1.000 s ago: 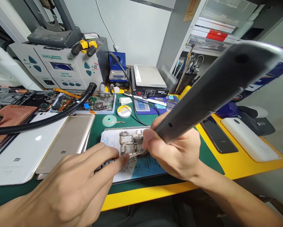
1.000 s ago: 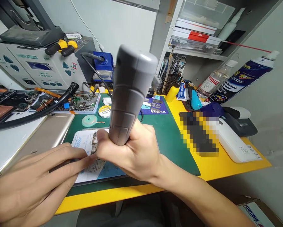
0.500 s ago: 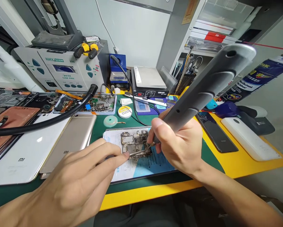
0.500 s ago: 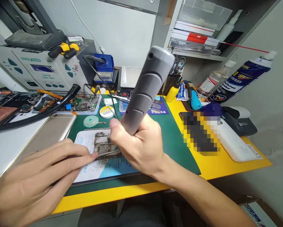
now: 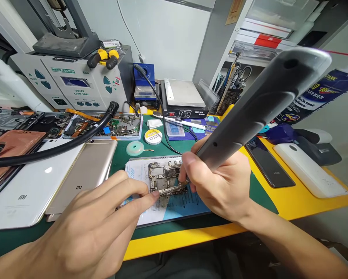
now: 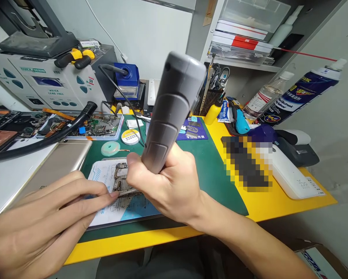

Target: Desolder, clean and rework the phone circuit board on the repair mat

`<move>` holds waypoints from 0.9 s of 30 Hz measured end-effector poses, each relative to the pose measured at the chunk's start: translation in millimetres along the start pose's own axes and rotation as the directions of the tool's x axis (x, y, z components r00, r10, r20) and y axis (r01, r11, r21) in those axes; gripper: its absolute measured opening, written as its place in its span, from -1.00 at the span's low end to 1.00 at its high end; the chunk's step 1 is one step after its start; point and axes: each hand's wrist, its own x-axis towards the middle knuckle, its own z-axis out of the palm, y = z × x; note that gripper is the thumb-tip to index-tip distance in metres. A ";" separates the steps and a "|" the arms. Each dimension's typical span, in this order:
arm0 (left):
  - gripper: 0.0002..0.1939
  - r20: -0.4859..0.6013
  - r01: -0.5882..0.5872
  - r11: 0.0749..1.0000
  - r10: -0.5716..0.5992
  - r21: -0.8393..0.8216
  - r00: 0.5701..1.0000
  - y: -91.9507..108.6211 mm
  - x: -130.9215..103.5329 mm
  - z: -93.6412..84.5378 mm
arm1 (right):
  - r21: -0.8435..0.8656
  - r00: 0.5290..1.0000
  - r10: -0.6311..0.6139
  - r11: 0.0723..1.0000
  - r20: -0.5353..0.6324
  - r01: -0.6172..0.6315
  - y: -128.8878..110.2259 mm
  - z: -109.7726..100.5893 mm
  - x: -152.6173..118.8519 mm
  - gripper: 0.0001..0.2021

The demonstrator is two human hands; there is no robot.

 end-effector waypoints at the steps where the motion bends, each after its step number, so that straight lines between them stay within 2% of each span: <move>1: -0.58 -0.008 0.000 1.000 0.000 0.004 1.000 0.7 0.8 -0.3 | -0.014 1.000 -0.006 1.000 0.006 0.006 -0.1 0.4 -0.4 -0.62; 6: -0.62 -0.020 -0.018 1.000 0.018 -0.003 1.000 0.5 3.4 0.3 | -0.087 0.999 -0.039 0.995 0.025 0.041 -0.5 0.8 -1.2 -0.73; 13: -0.63 0.031 -0.065 0.997 0.064 0.037 0.997 -1.4 3.5 -3.2 | -0.094 0.998 -0.051 0.994 0.027 0.054 0.9 -0.2 -0.9 -0.70; 21: -0.65 0.030 0.017 0.999 -0.016 -0.030 0.999 -3.3 -0.8 2.2 | -0.111 0.997 -0.069 0.991 0.042 0.073 3.3 -1.8 -1.6 -0.70; 27: -0.64 0.041 0.031 0.999 -0.030 -0.031 0.999 -2.6 1.5 1.3 | -0.117 0.995 -0.087 0.989 0.038 0.091 3.5 -0.9 -2.2 -0.68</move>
